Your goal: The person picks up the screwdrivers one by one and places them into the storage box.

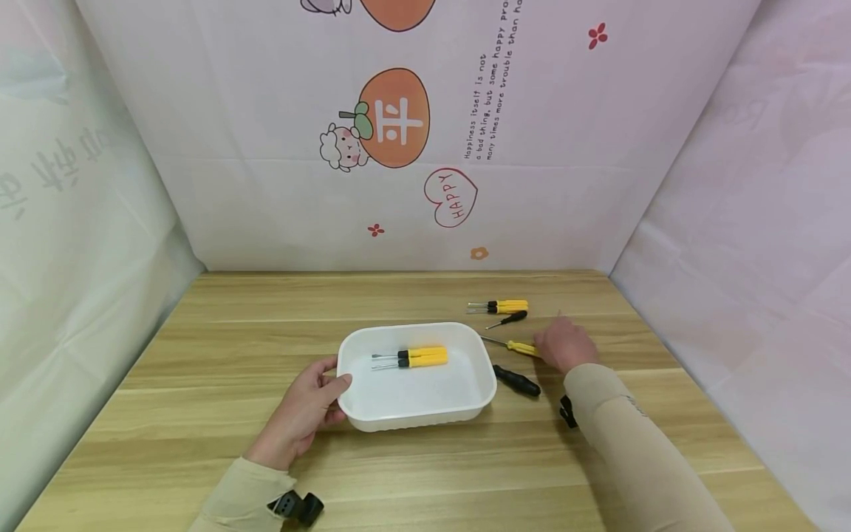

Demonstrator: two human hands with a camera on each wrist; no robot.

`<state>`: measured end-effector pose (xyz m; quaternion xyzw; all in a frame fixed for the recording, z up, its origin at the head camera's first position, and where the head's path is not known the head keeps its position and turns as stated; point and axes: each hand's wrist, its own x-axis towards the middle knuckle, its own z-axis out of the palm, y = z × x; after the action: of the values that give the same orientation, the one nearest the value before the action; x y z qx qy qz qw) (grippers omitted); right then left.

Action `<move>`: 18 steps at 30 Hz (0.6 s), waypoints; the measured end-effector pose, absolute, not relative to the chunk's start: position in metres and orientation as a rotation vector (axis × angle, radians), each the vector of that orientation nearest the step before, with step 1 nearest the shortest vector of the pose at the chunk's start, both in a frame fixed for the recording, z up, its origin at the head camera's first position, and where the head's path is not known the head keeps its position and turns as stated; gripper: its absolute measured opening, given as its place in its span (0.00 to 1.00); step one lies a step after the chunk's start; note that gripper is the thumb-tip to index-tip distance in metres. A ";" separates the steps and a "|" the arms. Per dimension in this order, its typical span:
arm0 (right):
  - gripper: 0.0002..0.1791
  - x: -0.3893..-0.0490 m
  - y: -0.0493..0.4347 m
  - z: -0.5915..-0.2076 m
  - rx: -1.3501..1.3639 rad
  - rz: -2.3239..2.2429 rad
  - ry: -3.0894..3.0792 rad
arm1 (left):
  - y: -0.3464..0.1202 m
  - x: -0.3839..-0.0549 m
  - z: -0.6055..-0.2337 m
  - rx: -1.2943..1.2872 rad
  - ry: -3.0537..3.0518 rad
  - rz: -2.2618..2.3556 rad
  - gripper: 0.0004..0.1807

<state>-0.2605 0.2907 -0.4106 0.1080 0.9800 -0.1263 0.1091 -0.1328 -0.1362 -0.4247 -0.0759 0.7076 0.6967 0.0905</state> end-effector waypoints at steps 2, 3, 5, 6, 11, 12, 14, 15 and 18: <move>0.26 -0.261 0.293 -0.412 0.324 -0.373 2.878 | -0.136 -0.133 -0.425 -0.225 2.105 2.070 0.31; 0.25 -0.262 0.293 -0.412 0.327 -0.377 2.873 | -0.136 -0.133 -0.425 -0.225 2.105 2.070 0.31; 0.22 -0.262 0.295 -0.413 0.334 -0.386 2.867 | -0.136 -0.133 -0.425 -0.223 2.105 2.069 0.31; 0.21 -0.262 0.296 -0.414 0.336 -0.389 2.866 | -0.136 -0.133 -0.425 -0.222 2.105 2.069 0.31; 0.20 -0.263 0.300 -0.417 0.318 -0.411 2.867 | -0.136 -0.133 -0.425 -0.221 2.106 2.069 0.31; 0.20 -0.264 0.301 -0.417 0.311 -0.407 2.868 | -0.136 -0.133 -0.425 -0.221 2.107 2.068 0.31; 0.19 -0.264 0.302 -0.418 0.304 -0.403 2.870 | -0.136 -0.133 -0.425 -0.220 2.107 2.068 0.31; 0.19 -0.264 0.303 -0.418 0.301 -0.399 2.872 | -0.136 -0.132 -0.425 -0.220 2.108 2.068 0.31; 0.17 -0.264 0.304 -0.418 0.295 -0.379 2.871 | -0.136 -0.132 -0.424 -0.218 2.108 2.068 0.31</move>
<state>-0.2645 0.3036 -0.4183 0.1005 0.9797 -0.1294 0.1152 -0.1323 -0.1362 -0.4240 -0.0735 0.7089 0.6956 0.0903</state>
